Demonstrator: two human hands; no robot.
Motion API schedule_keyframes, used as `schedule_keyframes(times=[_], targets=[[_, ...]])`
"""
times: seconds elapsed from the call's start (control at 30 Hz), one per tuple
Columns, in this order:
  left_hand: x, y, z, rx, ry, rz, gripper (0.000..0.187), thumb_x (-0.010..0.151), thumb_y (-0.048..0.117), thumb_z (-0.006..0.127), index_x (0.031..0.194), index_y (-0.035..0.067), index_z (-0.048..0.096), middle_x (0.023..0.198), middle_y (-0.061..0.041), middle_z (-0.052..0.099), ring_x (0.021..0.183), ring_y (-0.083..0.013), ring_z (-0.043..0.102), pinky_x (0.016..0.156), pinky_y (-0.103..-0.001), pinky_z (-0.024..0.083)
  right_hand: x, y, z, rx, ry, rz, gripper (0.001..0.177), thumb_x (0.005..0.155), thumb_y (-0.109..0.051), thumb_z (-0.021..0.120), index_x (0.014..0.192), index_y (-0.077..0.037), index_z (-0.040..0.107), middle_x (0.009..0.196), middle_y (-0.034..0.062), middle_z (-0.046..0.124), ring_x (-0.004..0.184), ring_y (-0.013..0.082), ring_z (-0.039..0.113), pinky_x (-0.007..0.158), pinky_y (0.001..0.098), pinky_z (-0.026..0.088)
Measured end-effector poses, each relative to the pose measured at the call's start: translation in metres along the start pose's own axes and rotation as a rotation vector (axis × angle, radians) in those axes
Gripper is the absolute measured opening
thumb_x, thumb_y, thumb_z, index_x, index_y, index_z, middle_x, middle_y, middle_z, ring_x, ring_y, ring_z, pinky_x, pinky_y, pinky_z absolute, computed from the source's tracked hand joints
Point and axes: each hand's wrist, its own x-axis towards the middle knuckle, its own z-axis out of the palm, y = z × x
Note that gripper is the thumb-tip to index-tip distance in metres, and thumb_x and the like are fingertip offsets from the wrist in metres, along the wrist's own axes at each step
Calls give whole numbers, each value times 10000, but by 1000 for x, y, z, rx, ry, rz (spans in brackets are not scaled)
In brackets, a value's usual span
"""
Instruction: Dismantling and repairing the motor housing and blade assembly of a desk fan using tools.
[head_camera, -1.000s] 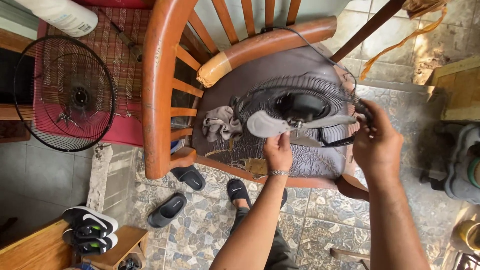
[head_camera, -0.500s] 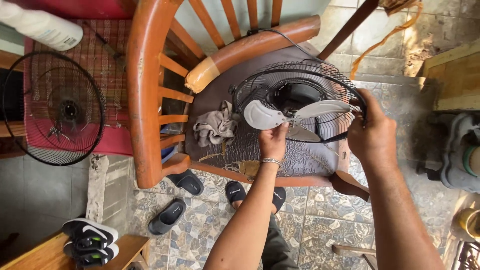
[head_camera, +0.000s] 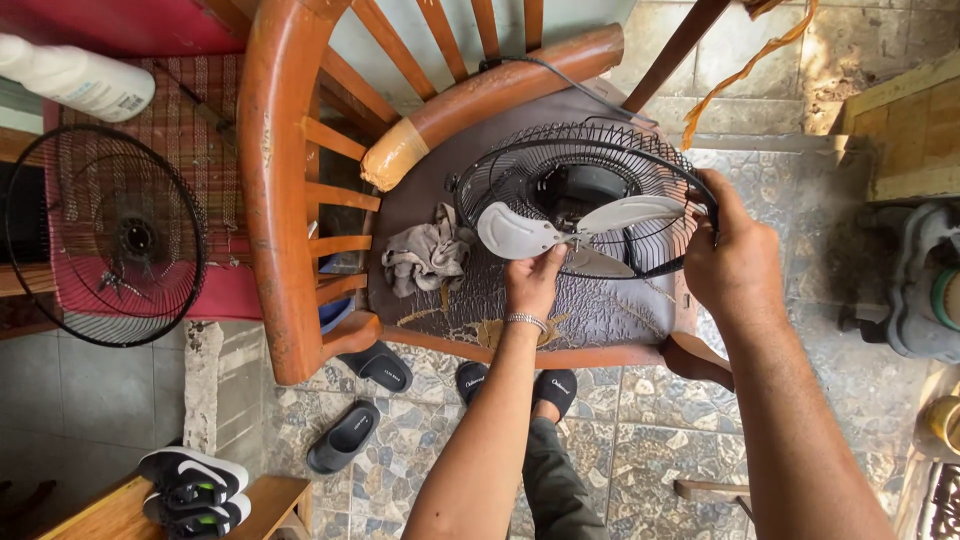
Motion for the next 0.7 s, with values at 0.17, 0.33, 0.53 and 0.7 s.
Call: schedule_keyframes(times=[0.17,0.33,0.53,0.7], targets=[[-2,6,3,45,7,18,257,936,194,766,1087,-13,741,1021,-59,785,933,-116,719,861,-279,562,1,-9,-4,-35,-40,70,505,967,11,539,1445,-148,583,1075,229,731,933,384,737,825,462,576],[-1,-7,11,61,80,83,252,946,191,765,1083,-20,750,1008,-71,793,912,-110,715,840,-271,559,1,2,0,-34,-5,-67,529,934,49,518,1434,-111,580,1143,211,743,1006,377,730,876,451,570],[-1,-14,11,-56,76,138,245,949,191,770,1072,-18,736,1005,-55,779,915,-107,711,843,-266,558,2,-6,-2,-92,-26,25,521,964,9,540,1459,-147,579,1062,245,722,963,407,720,833,478,570],[-7,6,4,92,64,-8,254,965,204,770,1047,-37,773,956,-75,793,866,-117,705,807,-278,555,2,-20,-9,-112,-72,90,482,985,-22,539,1441,-174,581,998,246,723,923,438,710,804,519,570]])
